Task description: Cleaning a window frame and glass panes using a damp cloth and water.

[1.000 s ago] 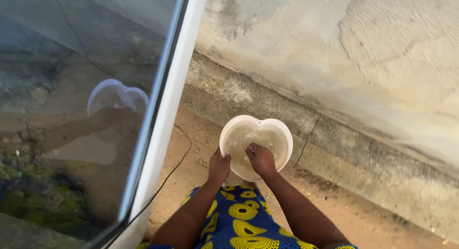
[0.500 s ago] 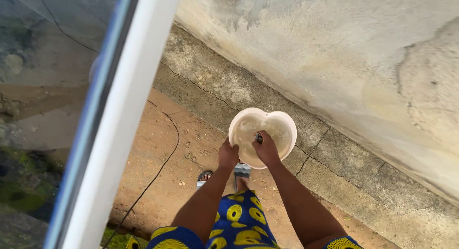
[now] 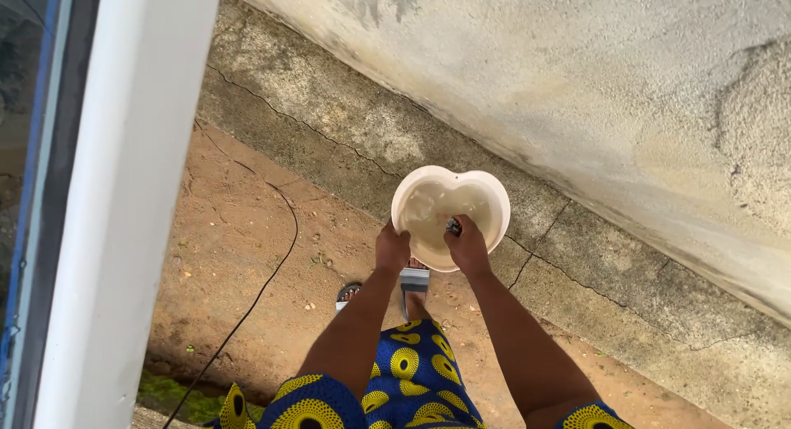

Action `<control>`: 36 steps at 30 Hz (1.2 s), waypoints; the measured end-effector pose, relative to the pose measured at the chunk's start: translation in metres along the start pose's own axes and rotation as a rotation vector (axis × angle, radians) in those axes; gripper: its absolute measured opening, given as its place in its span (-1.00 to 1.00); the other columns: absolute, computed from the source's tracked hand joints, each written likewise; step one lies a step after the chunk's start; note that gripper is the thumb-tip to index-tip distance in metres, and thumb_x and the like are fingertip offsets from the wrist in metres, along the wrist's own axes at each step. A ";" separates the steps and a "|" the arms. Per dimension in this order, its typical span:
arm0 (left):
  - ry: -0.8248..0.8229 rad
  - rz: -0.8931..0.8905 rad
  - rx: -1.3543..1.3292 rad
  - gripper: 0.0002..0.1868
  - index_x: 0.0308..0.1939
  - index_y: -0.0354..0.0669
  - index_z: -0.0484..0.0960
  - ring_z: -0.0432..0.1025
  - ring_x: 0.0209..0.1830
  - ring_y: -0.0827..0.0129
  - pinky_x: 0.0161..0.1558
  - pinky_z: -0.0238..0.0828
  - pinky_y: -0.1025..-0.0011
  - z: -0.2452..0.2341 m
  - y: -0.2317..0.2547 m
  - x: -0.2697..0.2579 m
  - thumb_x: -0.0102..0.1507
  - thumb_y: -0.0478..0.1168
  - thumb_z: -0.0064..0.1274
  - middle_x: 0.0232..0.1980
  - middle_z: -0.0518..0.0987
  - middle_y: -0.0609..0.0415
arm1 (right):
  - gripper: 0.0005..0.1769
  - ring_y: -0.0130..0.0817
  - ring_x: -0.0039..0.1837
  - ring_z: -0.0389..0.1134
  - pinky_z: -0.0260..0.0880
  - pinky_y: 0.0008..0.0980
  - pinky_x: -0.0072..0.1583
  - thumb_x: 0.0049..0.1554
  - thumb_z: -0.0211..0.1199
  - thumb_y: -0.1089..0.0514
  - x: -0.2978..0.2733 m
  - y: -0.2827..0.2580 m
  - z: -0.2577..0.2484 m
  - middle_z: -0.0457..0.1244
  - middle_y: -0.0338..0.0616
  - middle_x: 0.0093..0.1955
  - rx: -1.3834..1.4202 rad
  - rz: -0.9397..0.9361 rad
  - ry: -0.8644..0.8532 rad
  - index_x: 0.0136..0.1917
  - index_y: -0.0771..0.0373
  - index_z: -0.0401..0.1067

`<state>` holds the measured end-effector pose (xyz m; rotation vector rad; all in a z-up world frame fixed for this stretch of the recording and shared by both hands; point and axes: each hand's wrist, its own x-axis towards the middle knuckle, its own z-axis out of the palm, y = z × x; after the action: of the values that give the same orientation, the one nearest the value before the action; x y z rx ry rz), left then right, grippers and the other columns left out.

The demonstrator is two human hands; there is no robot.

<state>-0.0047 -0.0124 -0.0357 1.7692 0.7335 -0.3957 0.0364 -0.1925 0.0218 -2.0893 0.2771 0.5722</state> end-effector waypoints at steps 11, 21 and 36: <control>-0.022 -0.052 0.003 -0.53 0.19 -0.19 0.57 0.63 -0.06 -0.02 0.00 0.56 0.10 0.015 -0.012 0.002 0.18 -0.31 -0.05 -0.03 0.69 -0.22 | -0.57 -0.35 -0.34 0.38 0.39 -0.34 -0.34 0.09 0.26 0.26 0.005 0.014 0.002 0.37 0.02 -0.23 0.461 0.400 -0.004 0.21 0.32 0.26; -0.060 -0.037 0.096 -0.53 0.18 -0.21 0.58 0.61 -0.04 -0.08 0.04 0.52 0.07 0.031 -0.011 0.019 0.17 -0.30 -0.05 -0.02 0.68 -0.24 | -0.72 -0.39 -0.35 0.25 0.27 -0.30 -0.23 0.21 0.24 0.08 0.028 0.054 0.019 0.28 -0.13 -0.37 0.195 0.258 -0.021 -0.10 0.39 0.44; -0.070 -0.053 0.180 -0.51 0.21 -0.26 0.54 0.59 0.00 -0.13 0.09 0.52 0.05 0.053 -0.049 0.061 0.18 -0.25 0.03 0.02 0.66 -0.30 | -0.47 -0.14 -0.31 0.21 0.24 -0.14 -0.15 0.40 -0.02 -0.09 0.033 0.051 0.023 0.19 0.00 -0.35 -0.164 -0.038 0.022 -0.16 0.37 0.44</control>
<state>0.0137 -0.0363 -0.1251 1.8966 0.7142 -0.5719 0.0370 -0.2006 -0.0426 -2.2552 0.2084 0.5660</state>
